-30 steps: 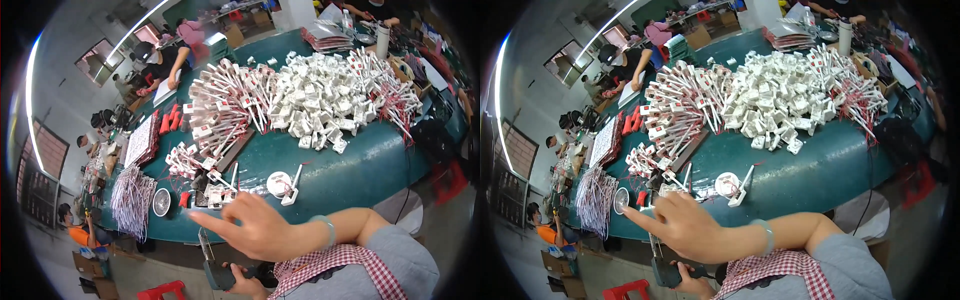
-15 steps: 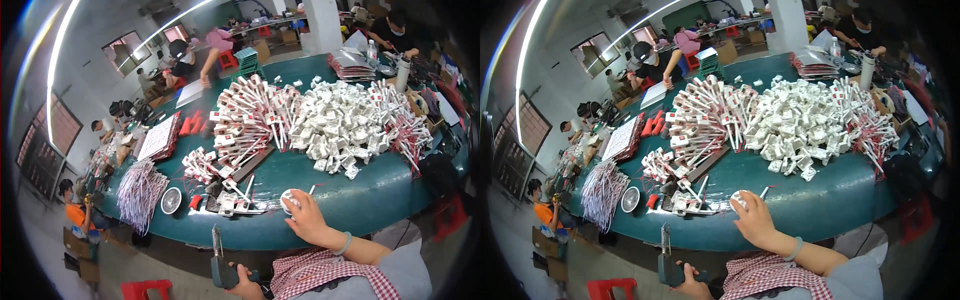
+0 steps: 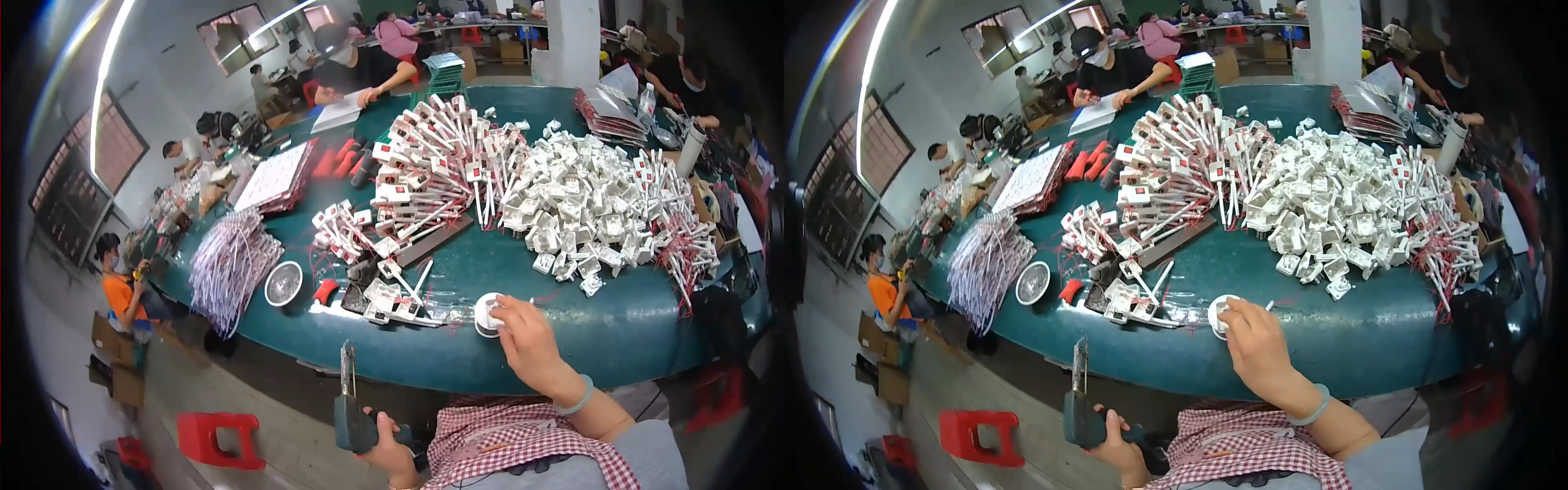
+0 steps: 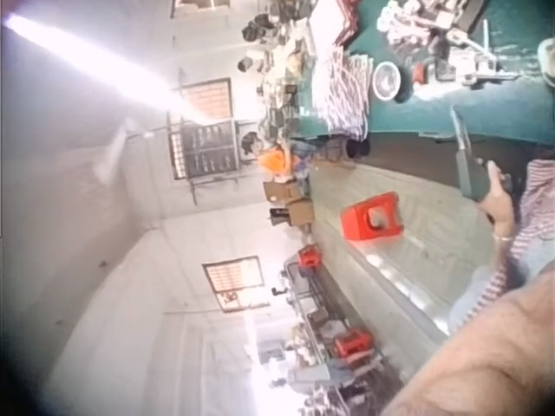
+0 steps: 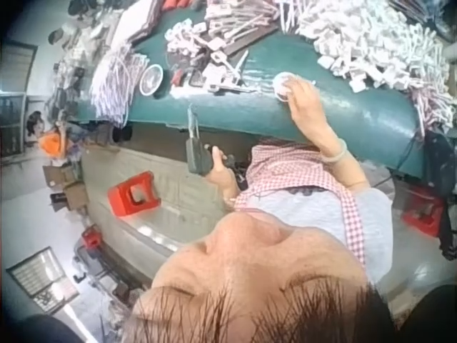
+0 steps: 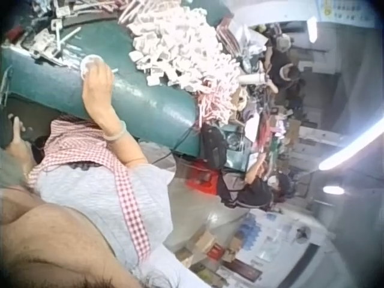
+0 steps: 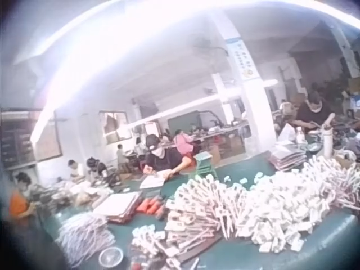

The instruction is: Soldering wires onto small white plastic electrical components at an assembly line station.

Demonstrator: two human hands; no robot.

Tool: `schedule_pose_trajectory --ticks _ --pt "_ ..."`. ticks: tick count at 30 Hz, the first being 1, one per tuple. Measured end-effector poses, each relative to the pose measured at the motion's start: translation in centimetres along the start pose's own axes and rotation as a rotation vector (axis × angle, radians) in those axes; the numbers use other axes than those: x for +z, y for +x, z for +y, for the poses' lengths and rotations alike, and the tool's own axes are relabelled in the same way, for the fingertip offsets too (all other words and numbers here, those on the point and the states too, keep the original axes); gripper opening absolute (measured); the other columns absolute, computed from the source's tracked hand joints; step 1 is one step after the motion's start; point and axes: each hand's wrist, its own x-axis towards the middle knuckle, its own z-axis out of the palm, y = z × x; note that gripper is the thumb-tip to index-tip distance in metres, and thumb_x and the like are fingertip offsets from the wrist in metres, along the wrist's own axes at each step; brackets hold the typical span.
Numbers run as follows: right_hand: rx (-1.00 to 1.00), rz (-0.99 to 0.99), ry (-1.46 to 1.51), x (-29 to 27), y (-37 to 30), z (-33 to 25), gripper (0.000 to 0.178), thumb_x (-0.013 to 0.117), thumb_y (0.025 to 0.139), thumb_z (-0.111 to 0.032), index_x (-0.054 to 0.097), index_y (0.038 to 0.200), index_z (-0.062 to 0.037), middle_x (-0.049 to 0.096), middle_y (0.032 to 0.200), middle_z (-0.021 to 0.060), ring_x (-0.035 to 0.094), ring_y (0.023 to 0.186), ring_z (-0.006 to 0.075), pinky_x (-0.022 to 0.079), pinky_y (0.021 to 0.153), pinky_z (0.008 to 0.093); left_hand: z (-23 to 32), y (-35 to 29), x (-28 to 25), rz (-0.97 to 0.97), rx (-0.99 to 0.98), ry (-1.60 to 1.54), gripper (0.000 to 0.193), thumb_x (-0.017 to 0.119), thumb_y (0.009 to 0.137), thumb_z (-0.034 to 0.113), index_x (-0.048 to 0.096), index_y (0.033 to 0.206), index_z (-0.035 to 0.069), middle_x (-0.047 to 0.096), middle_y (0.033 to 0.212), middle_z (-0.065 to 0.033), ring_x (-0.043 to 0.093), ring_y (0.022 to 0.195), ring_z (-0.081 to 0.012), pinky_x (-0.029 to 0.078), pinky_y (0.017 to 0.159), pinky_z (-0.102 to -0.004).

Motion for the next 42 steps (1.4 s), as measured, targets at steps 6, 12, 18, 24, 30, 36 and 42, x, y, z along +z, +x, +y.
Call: schedule_pose_trajectory --ticks 6,12,18,24,30,36,42 --pt "-0.185 0.149 0.016 -2.5 5.4 -2.6 0.031 0.061 0.081 0.003 0.061 0.112 -0.0042 0.063 0.116 0.0140 0.060 0.106 0.0329 0.045 0.089 0.0431 0.4 0.2 -0.7 0.014 0.023 -0.008 0.030 0.066 0.086 -0.003 0.057 0.114 -0.006 0.064 0.096 -0.0102 0.051 0.060 -0.0108 0.043 0.052 -0.0248" --pt "-0.361 0.243 -0.014 4.6 11.2 -5.3 0.038 0.067 0.082 -0.007 0.058 0.119 -0.0059 0.060 0.123 0.0117 0.056 0.114 0.0302 0.043 0.093 0.0442 -0.8 0.4 -1.9 -0.015 -0.039 0.030 0.031 0.063 0.086 -0.006 0.055 0.116 -0.005 0.062 0.106 -0.0117 0.052 0.063 -0.0109 0.043 0.052 -0.0243" --pt "-0.315 -0.369 0.213 13.1 8.2 -3.9 0.055 0.069 0.087 -0.023 0.047 0.133 -0.0032 0.045 0.137 0.0253 0.046 0.124 0.0420 0.040 0.105 0.0476 -0.6 0.2 -1.8 0.046 -0.027 0.052 0.029 0.064 0.086 -0.004 0.057 0.114 -0.006 0.061 0.087 -0.0083 0.053 0.061 -0.0097 0.044 0.052 -0.0229" --pt "-0.211 -0.366 0.249 10.3 7.2 -2.8 0.047 0.066 0.087 -0.014 0.049 0.129 -0.0021 0.049 0.132 0.0230 0.050 0.120 0.0404 0.042 0.102 0.0451 -0.9 0.5 -1.8 0.029 -0.033 0.095 0.028 0.066 0.086 -0.001 0.059 0.113 -0.006 0.061 0.076 -0.0061 0.054 0.059 -0.0087 0.044 0.052 -0.0217" --pt "-0.247 -0.250 0.143 9.0 11.4 1.3 0.051 0.062 0.085 -0.003 0.047 0.133 -0.0034 0.049 0.132 0.0235 0.048 0.123 0.0395 0.040 0.105 0.0440 -2.6 1.0 -2.0 0.005 -0.076 0.047 0.029 0.065 0.086 -0.004 0.059 0.114 -0.005 0.064 0.093 -0.0082 0.055 0.061 -0.0088 0.046 0.053 -0.0227" --pt "-0.227 0.416 -0.283 6.6 16.4 2.1 0.090 0.072 0.077 -0.008 0.024 0.153 -0.0108 0.020 0.155 0.0215 0.021 0.141 0.0434 0.022 0.113 0.0530 -2.7 1.4 -1.3 0.006 -0.094 0.056 0.030 0.067 0.086 -0.002 0.059 0.115 -0.004 0.064 0.097 -0.0085 0.055 0.061 -0.0088 0.046 0.053 -0.0231" --pt "-0.277 0.087 -0.380 12.0 18.6 6.5 0.093 0.075 0.072 -0.009 0.028 0.151 -0.0171 0.021 0.156 0.0171 0.022 0.143 0.0380 0.019 0.115 0.0533 -2.6 2.2 -0.5 0.011 -0.040 0.056 0.030 0.066 0.086 -0.002 0.059 0.115 -0.004 0.063 0.092 -0.0082 0.054 0.060 -0.0096 0.045 0.051 -0.0238"
